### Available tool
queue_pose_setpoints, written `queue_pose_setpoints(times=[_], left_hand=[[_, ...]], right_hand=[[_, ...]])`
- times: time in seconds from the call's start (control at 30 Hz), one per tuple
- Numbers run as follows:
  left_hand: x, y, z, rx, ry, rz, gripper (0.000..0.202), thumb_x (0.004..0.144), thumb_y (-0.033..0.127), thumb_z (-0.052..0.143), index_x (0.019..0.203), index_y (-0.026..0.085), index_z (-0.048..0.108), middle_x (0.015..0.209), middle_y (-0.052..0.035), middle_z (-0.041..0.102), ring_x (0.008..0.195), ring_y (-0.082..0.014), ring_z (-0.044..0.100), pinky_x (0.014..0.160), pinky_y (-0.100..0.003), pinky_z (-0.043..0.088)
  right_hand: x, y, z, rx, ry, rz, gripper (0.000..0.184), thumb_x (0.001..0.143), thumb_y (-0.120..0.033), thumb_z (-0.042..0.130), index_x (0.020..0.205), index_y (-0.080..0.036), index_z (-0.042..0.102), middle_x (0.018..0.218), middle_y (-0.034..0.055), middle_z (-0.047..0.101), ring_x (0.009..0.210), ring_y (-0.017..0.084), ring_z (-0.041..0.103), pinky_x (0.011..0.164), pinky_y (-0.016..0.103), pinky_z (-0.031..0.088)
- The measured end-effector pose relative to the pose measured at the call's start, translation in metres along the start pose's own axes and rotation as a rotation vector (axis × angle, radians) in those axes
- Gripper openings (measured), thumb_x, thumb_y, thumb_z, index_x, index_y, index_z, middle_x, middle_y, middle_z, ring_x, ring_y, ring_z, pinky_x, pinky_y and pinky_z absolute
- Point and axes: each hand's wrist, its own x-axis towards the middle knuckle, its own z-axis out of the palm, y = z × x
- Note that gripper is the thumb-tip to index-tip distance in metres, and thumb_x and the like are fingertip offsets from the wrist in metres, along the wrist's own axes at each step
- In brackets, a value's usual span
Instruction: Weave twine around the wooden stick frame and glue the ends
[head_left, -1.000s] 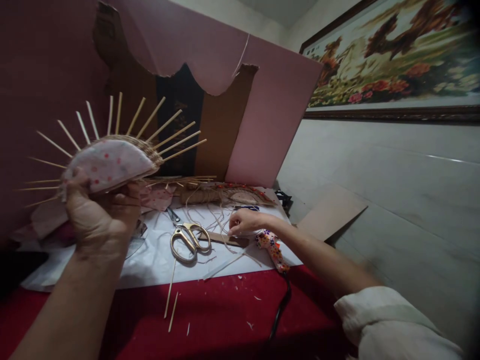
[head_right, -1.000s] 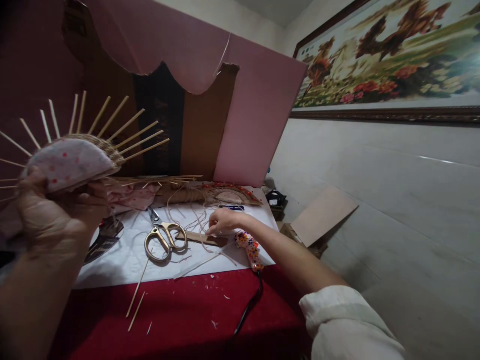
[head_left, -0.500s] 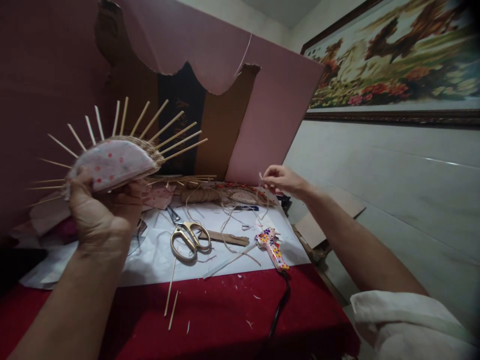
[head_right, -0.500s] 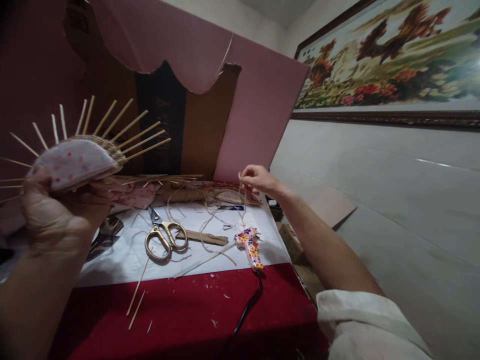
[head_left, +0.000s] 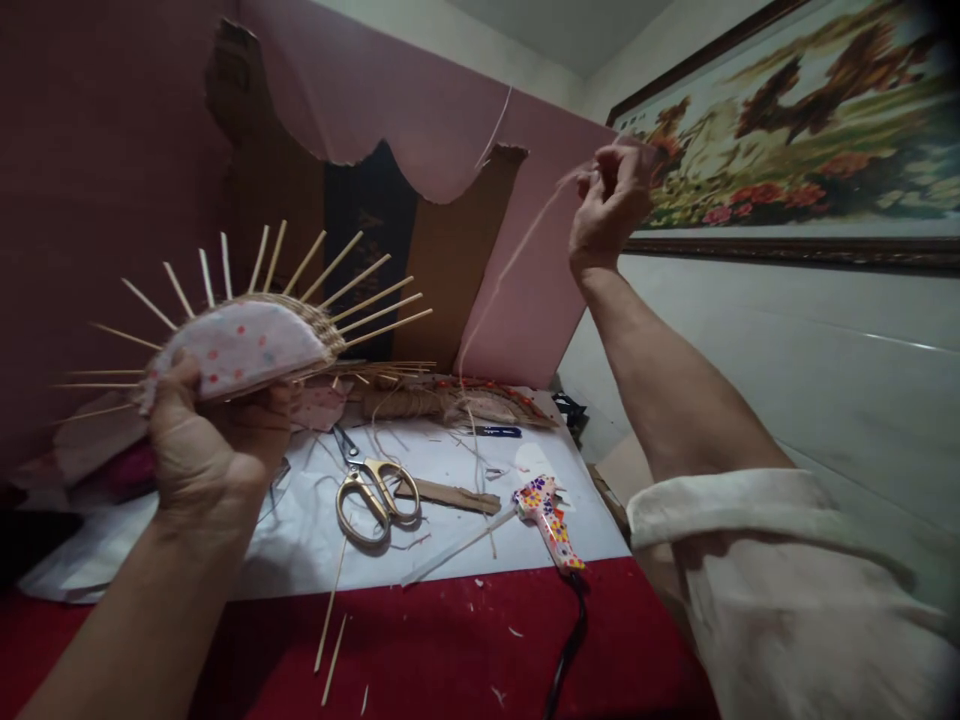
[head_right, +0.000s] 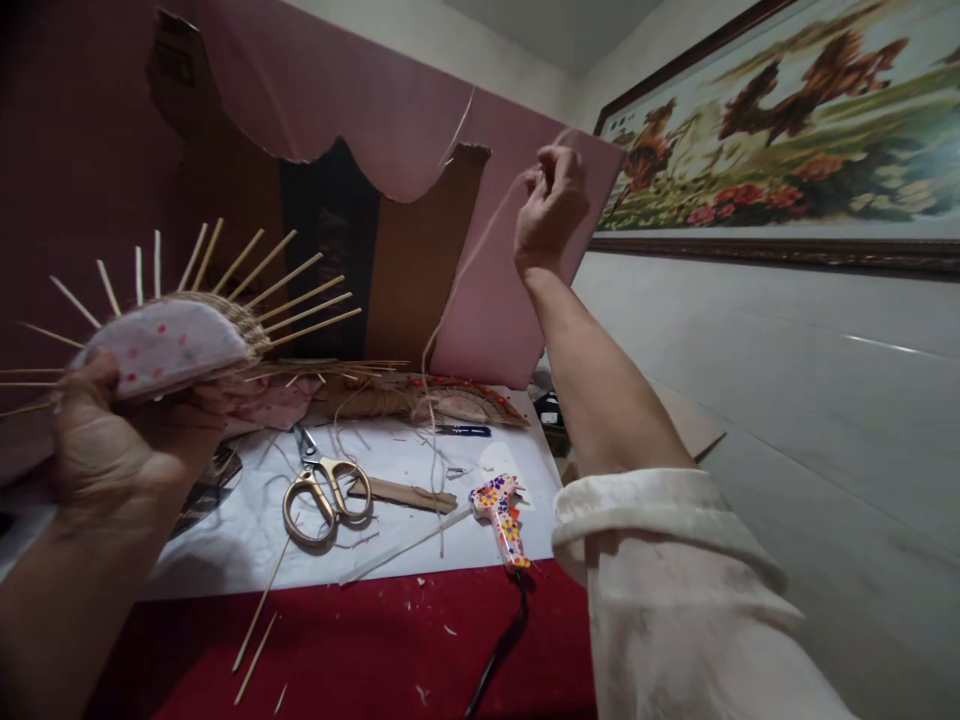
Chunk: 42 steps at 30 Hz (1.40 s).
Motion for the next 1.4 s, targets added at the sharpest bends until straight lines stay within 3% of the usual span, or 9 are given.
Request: queue_pose_setpoints(times=[0.07,0.27,0.37,0.6,0.77,0.9,1.07,1.23,1.4], left_hand=[[0.000,0.000,0.000,0.000,0.003,0.010,0.011,0.079,0.020,0.048,0.084,0.018,0.058,0.073,0.0038,0.068,0.063,-0.0120,0.064,0.042,-0.020,0.050],[-0.003,-0.002,-0.004,-0.045,-0.127,-0.046,0.012,0.080,0.015,0.052,0.090,0.016,0.059,0.077,0.0013,0.070,0.072,-0.0146,0.067,0.059,-0.027,0.059],[-0.008,-0.005,-0.003,-0.071,-0.242,-0.074,0.013,0.083,0.014,0.051,0.093,0.014,0.059,0.086,-0.0034,0.072,0.082,-0.0158,0.068,0.072,-0.032,0.060],[-0.014,-0.007,-0.002,-0.063,-0.344,-0.148,0.015,0.084,0.015,0.050,0.096,0.012,0.059,0.092,-0.0089,0.073,0.083,-0.0196,0.068,0.071,-0.036,0.061],[-0.014,-0.007,-0.003,-0.051,-0.319,-0.163,0.017,0.084,0.014,0.050,0.098,0.012,0.060,0.089,-0.0078,0.072,0.077,-0.0173,0.067,0.071,-0.034,0.061],[-0.014,-0.008,-0.002,-0.033,-0.274,-0.145,0.017,0.082,0.015,0.052,0.096,0.012,0.060,0.087,-0.0073,0.071,0.077,-0.0173,0.067,0.071,-0.033,0.060],[-0.016,-0.009,0.000,-0.023,-0.240,-0.147,0.013,0.080,0.015,0.052,0.090,0.012,0.060,0.080,-0.0049,0.069,0.072,-0.0162,0.065,0.071,-0.034,0.061],[-0.017,-0.010,-0.001,-0.002,-0.256,-0.184,0.014,0.078,0.014,0.056,0.092,0.012,0.061,0.084,-0.0055,0.069,0.071,-0.0152,0.065,0.073,-0.034,0.061],[-0.026,-0.013,-0.004,0.070,-0.382,-0.315,0.021,0.083,0.020,0.056,0.102,0.013,0.063,0.103,-0.0103,0.070,0.089,-0.0190,0.067,0.074,-0.029,0.060]], right_hand=[[-0.009,-0.001,0.008,-0.069,0.123,0.032,0.030,0.089,-0.003,0.031,0.102,-0.016,0.055,0.103,0.0097,0.058,0.096,0.015,0.057,0.091,0.033,0.044],[-0.107,-0.019,0.027,-0.168,-0.777,0.207,0.022,0.081,-0.004,0.049,0.089,-0.015,0.066,0.093,0.0093,0.066,0.092,0.021,0.059,0.080,0.030,0.045],[-0.141,-0.026,0.026,-0.164,-0.998,0.263,0.006,0.074,-0.016,0.064,0.071,-0.017,0.069,0.073,0.0057,0.067,0.076,0.020,0.061,0.066,0.026,0.043],[-0.223,-0.067,0.019,-0.078,-1.374,0.380,0.027,0.059,-0.036,0.080,0.049,-0.017,0.063,0.053,0.0023,0.061,0.056,0.015,0.057,0.049,0.024,0.034],[-0.218,-0.051,0.014,0.012,-1.379,0.549,0.018,0.068,-0.025,0.076,0.058,-0.014,0.066,0.056,0.0020,0.063,0.053,0.013,0.058,0.050,0.024,0.043],[-0.150,-0.007,0.007,0.030,-1.116,0.675,0.027,0.091,-0.034,0.056,0.110,-0.014,0.059,0.105,0.0067,0.063,0.086,0.017,0.063,0.074,0.035,0.055],[-0.123,0.019,0.004,0.007,-0.921,0.771,0.031,0.092,-0.032,0.055,0.119,-0.017,0.055,0.121,0.0092,0.057,0.100,0.021,0.060,0.084,0.042,0.052],[-0.156,0.000,0.000,0.049,-0.920,0.792,0.017,0.087,-0.028,0.061,0.095,-0.014,0.066,0.094,0.0082,0.067,0.081,0.016,0.063,0.069,0.028,0.053],[-0.179,-0.070,0.004,0.316,-1.004,0.717,0.022,0.085,-0.033,0.056,0.085,-0.017,0.071,0.074,0.0046,0.070,0.063,0.013,0.063,0.053,0.021,0.047]])
